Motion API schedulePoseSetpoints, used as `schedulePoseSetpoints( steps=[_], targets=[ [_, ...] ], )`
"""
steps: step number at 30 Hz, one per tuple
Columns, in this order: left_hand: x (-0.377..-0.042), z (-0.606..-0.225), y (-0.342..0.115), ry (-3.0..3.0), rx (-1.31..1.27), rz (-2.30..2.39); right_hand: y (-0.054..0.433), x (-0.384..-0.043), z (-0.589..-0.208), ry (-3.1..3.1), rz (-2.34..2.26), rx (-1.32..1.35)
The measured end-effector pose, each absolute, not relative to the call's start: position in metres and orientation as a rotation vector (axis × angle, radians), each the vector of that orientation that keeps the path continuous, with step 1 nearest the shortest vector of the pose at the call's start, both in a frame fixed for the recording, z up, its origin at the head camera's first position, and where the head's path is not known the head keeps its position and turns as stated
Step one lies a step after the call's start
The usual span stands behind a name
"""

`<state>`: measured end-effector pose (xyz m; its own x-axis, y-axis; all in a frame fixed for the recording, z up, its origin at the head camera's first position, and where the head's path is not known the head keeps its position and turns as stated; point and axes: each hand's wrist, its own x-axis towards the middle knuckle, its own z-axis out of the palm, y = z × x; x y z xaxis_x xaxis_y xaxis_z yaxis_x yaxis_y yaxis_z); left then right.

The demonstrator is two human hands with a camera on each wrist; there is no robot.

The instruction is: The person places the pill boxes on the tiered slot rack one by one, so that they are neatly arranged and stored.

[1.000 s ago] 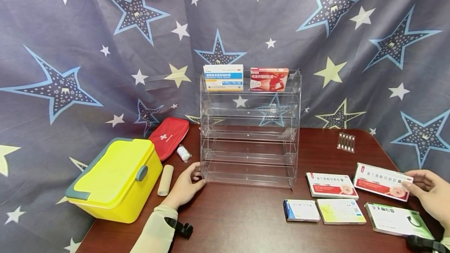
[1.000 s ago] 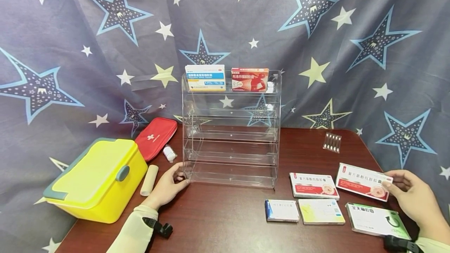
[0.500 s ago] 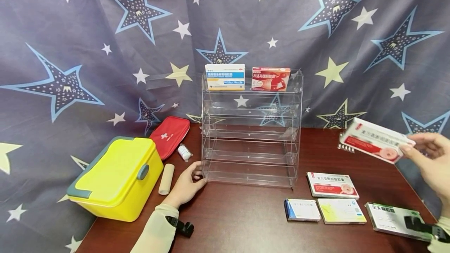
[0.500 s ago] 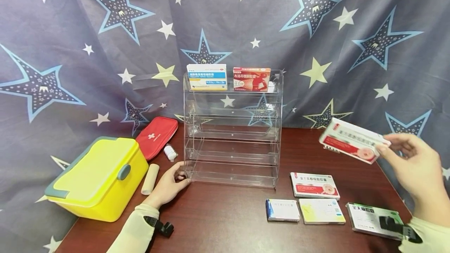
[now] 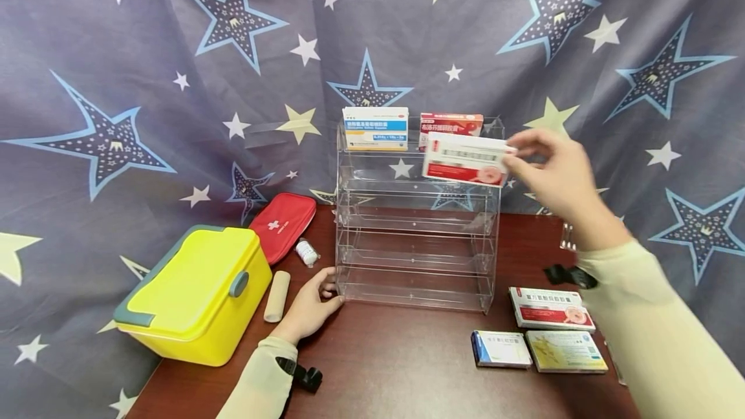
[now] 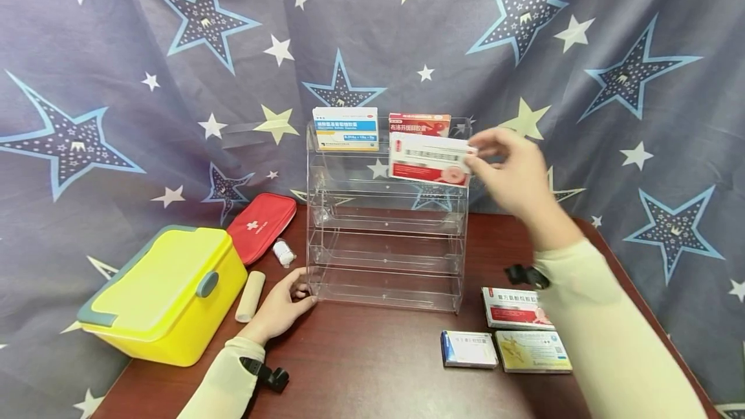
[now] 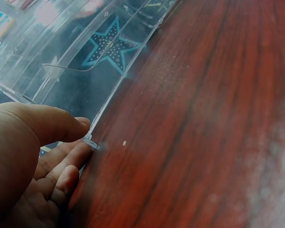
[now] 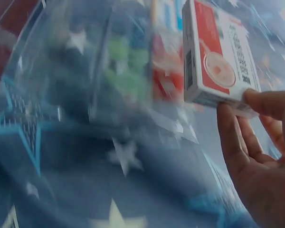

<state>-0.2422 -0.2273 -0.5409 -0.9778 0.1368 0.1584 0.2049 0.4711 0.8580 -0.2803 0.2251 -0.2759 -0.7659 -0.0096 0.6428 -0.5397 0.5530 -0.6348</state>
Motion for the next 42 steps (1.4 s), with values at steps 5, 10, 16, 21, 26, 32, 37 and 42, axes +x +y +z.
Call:
schedulePoseSetpoints(
  steps=[5, 10, 16, 21, 26, 32, 37, 42],
  targets=[
    [-0.242, -0.543, -0.228, -2.630, -0.328, -1.552, 0.170, -0.315, -0.284, -2.251, 1.157, 0.446],
    [-0.243, -0.544, -0.228, -2.617, -0.349, -1.555, 0.134, -0.335, -0.293, -2.255, 1.170, 0.464],
    [-0.243, -0.543, -0.229, -2.620, -0.330, -1.549, 0.106, -0.342, -0.299, -2.247, 1.227, 0.495],
    [-0.243, -0.542, -0.228, -2.621, -0.331, -1.545, 0.091, -0.345, -0.306, -2.230, 1.257, 0.500],
    [-0.242, -0.541, -0.228, -2.621, -0.330, -1.551, 0.080, -0.350, -0.310, -2.207, 1.268, 0.506],
    [-0.241, -0.541, -0.228, -2.627, -0.320, -1.553, 0.073, -0.354, -0.317, -2.258, 1.307, 0.497],
    [-0.241, -0.540, -0.228, -2.623, -0.326, -1.549, 0.072, -0.356, -0.323, -2.279, 1.319, 0.481],
    [-0.241, -0.541, -0.228, -2.619, -0.337, -1.540, 0.073, -0.356, -0.326, -2.293, 1.308, 0.486]
  ],
)
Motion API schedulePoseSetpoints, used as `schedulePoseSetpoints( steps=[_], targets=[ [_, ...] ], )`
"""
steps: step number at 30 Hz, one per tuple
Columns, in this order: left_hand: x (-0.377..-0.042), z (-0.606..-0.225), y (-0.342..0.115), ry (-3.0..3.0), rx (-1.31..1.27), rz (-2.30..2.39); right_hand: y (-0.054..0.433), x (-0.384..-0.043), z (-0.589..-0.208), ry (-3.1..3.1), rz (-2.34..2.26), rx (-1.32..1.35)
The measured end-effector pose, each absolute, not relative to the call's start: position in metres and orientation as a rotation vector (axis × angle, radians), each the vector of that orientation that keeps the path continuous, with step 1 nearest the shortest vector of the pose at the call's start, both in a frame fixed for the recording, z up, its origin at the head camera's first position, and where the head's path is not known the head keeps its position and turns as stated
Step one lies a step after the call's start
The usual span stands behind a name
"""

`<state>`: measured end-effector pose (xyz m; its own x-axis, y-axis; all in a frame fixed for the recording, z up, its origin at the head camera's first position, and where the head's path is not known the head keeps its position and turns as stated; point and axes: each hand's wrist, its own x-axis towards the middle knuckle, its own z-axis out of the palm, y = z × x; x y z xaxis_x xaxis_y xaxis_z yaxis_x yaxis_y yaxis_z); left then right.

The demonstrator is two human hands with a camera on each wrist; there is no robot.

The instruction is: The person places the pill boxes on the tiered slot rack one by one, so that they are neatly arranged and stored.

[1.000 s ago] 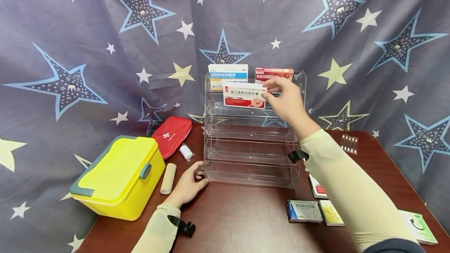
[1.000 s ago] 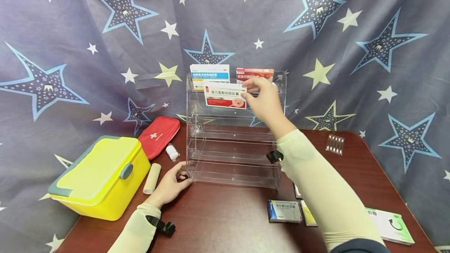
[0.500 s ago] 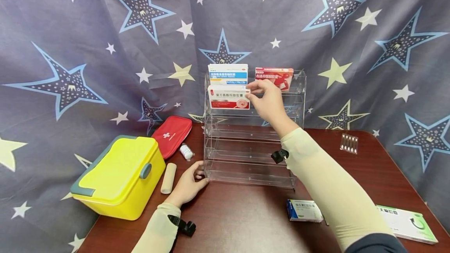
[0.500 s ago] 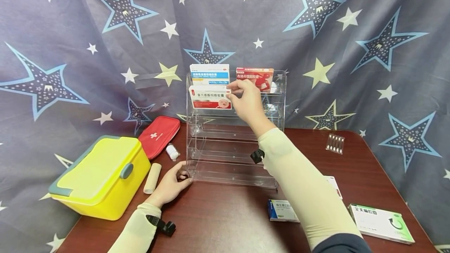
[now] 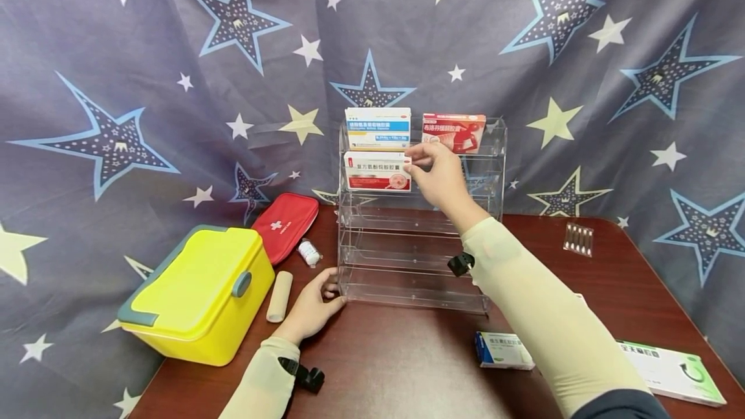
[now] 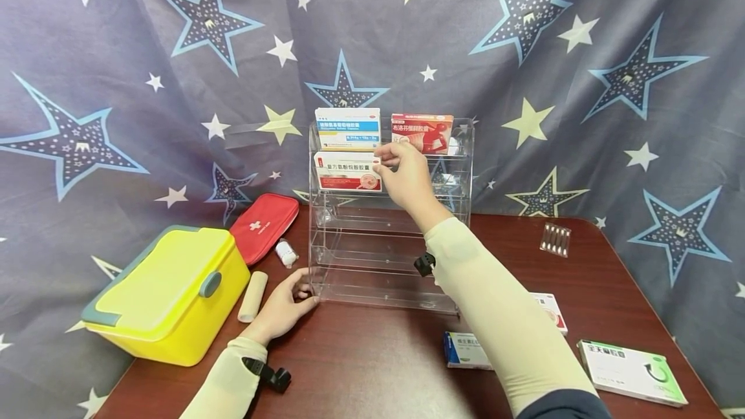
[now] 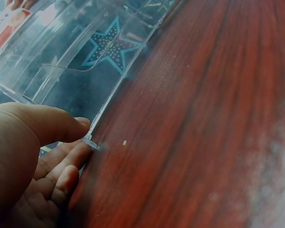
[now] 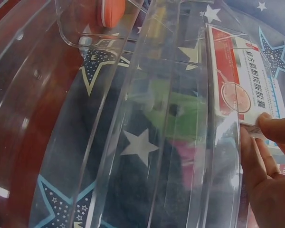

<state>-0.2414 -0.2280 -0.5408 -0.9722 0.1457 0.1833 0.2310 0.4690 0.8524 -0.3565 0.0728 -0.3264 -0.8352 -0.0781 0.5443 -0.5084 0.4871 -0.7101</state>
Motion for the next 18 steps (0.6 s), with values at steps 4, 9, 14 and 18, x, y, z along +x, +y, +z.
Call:
schedulePoseSetpoints(
  steps=[4, 9, 14, 18],
  targets=[
    [-0.241, -0.542, -0.227, -2.620, -0.333, -1.539, 0.074, -0.355, -0.327, -2.293, 1.296, 0.497],
    [-0.241, -0.542, -0.227, -2.623, -0.336, -1.536, 0.075, -0.355, -0.326, -2.296, 1.288, 0.505],
    [-0.240, -0.541, -0.227, -2.624, -0.338, -1.537, 0.078, -0.353, -0.324, -2.337, 1.266, 0.508],
    [-0.240, -0.540, -0.227, -2.627, -0.343, -1.532, 0.092, -0.344, -0.319, -2.343, 1.236, 0.533]
  ],
)
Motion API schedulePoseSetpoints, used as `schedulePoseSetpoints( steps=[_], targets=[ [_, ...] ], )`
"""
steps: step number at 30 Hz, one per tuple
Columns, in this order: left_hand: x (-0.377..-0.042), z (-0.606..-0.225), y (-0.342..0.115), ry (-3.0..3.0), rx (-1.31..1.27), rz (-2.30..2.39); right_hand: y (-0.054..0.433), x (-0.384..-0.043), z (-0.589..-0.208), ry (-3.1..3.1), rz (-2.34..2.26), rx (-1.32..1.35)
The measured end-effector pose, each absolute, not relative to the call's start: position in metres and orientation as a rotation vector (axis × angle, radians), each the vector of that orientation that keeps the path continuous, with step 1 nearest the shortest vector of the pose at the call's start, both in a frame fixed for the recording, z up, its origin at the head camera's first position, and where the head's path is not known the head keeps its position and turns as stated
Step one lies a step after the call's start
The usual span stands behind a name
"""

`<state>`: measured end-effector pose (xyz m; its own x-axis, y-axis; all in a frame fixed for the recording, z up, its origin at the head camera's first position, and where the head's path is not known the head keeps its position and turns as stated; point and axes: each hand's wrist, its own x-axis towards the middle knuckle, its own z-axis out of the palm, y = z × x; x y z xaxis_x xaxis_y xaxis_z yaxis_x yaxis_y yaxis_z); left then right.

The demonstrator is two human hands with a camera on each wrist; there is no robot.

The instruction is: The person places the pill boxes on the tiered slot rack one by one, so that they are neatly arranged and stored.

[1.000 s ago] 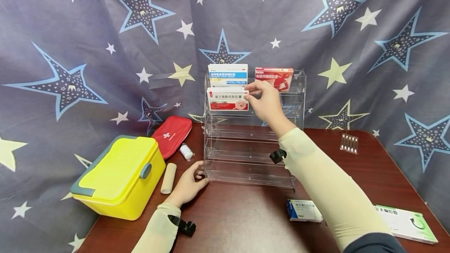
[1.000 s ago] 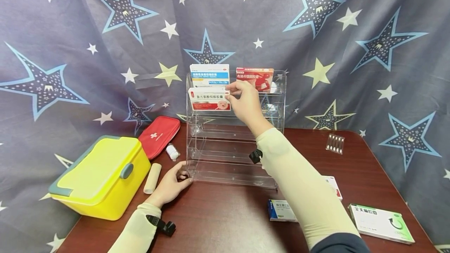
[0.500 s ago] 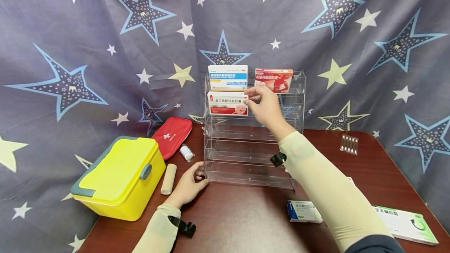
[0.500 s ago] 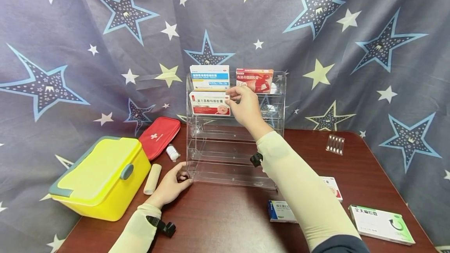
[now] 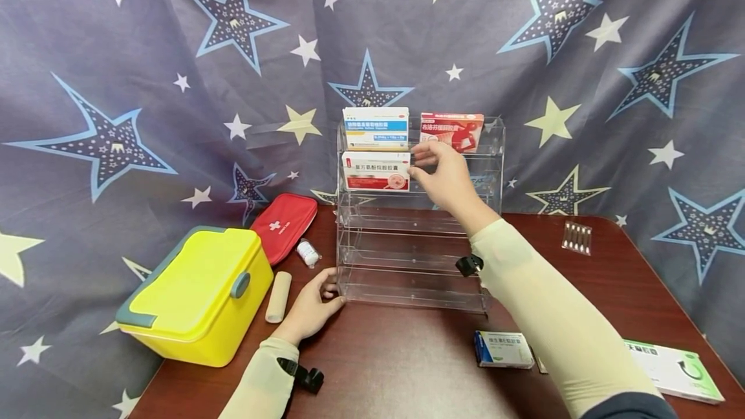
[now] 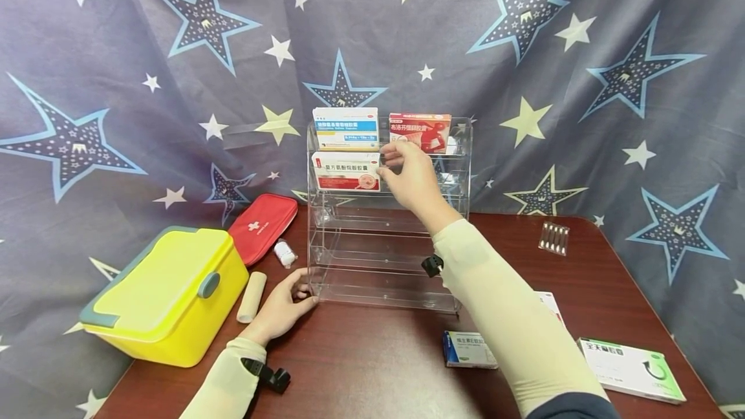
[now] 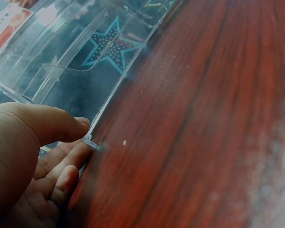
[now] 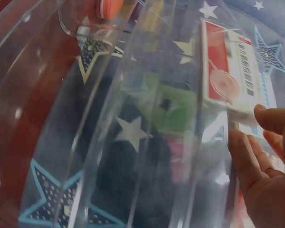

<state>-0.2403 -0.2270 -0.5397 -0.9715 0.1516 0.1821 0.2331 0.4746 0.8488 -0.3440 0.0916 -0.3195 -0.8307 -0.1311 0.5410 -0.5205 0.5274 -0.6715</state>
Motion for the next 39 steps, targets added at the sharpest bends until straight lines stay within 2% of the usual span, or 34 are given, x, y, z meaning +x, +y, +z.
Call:
schedulePoseSetpoints(
  steps=[4, 10, 18, 22, 29, 39],
  targets=[
    [-0.242, -0.541, -0.227, -2.625, -0.342, -1.545, 0.123, -0.327, -0.320, -2.273, 1.239, 0.580],
    [-0.243, -0.541, -0.228, -2.626, -0.338, -1.558, 0.197, -0.288, -0.340, -2.179, 1.270, 0.578],
    [-0.242, -0.540, -0.229, -2.624, -0.336, -1.544, 0.305, -0.256, -0.403, -2.508, 1.123, 0.434],
    [-0.242, -0.541, -0.229, -2.625, -0.337, -1.550, 0.343, -0.240, -0.437, -2.707, 1.034, 0.392],
    [-0.243, -0.541, -0.229, -2.621, -0.344, -1.557, 0.367, -0.219, -0.471, -2.896, 1.076, 0.332],
    [-0.240, -0.539, -0.227, -2.630, -0.324, -1.555, 0.381, -0.215, -0.489, -3.011, 1.070, 0.349]
  ],
)
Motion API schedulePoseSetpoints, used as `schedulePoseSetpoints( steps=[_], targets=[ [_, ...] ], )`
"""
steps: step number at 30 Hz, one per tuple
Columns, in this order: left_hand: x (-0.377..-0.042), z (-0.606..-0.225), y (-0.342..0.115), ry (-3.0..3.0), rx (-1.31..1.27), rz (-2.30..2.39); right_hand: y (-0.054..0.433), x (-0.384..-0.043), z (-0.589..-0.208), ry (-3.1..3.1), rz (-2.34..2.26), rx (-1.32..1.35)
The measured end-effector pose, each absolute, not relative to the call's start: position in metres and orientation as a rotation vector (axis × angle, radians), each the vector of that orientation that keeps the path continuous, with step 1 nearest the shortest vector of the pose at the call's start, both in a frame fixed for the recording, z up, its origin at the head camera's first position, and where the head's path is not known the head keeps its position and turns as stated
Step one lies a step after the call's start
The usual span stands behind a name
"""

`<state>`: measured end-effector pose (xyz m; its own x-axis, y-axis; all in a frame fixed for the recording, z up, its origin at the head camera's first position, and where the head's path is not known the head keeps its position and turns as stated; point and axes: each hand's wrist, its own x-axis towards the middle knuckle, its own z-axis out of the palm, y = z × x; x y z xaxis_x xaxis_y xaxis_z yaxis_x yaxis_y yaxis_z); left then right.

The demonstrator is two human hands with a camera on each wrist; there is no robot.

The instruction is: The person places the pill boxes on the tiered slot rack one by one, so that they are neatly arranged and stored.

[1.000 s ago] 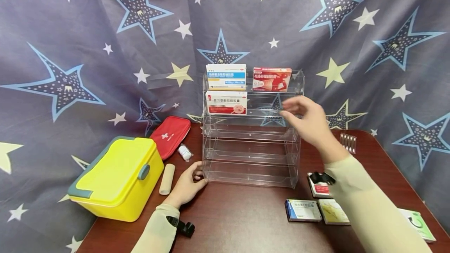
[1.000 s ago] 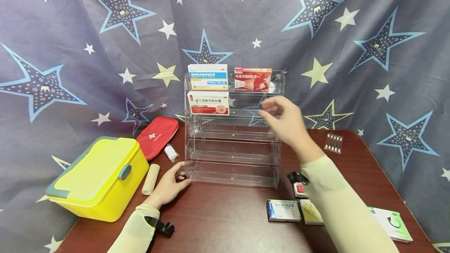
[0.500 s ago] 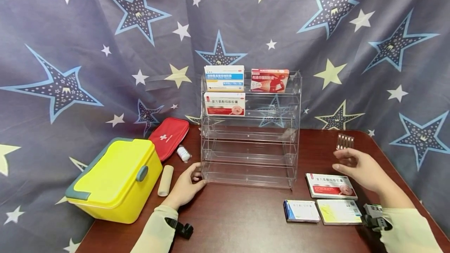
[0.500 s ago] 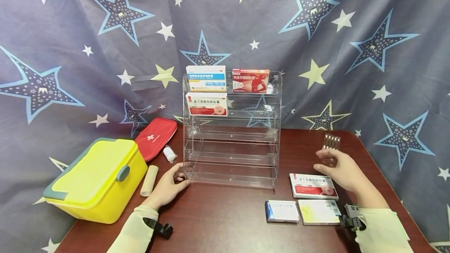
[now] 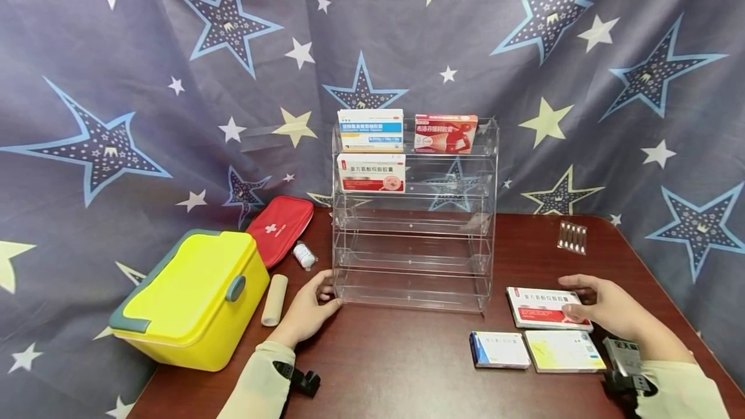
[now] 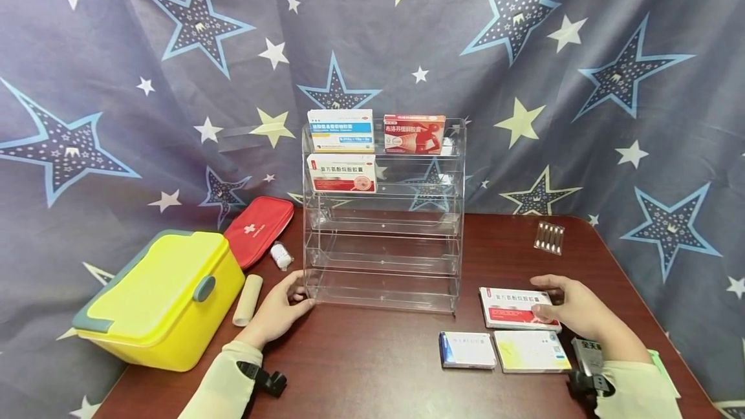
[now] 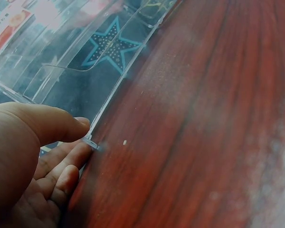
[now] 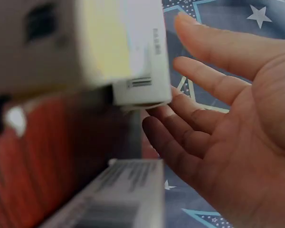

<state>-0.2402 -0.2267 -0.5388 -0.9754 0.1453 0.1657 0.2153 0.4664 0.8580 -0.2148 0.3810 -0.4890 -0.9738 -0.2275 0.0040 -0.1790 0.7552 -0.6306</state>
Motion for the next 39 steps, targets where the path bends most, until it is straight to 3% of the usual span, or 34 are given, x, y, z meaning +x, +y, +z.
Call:
schedulePoseSetpoints(
  steps=[39],
  targets=[
    [-0.242, -0.542, -0.229, -2.622, -0.327, -1.559, 0.396, -0.208, -0.494, 3.031, -1.062, -0.312]
  ],
)
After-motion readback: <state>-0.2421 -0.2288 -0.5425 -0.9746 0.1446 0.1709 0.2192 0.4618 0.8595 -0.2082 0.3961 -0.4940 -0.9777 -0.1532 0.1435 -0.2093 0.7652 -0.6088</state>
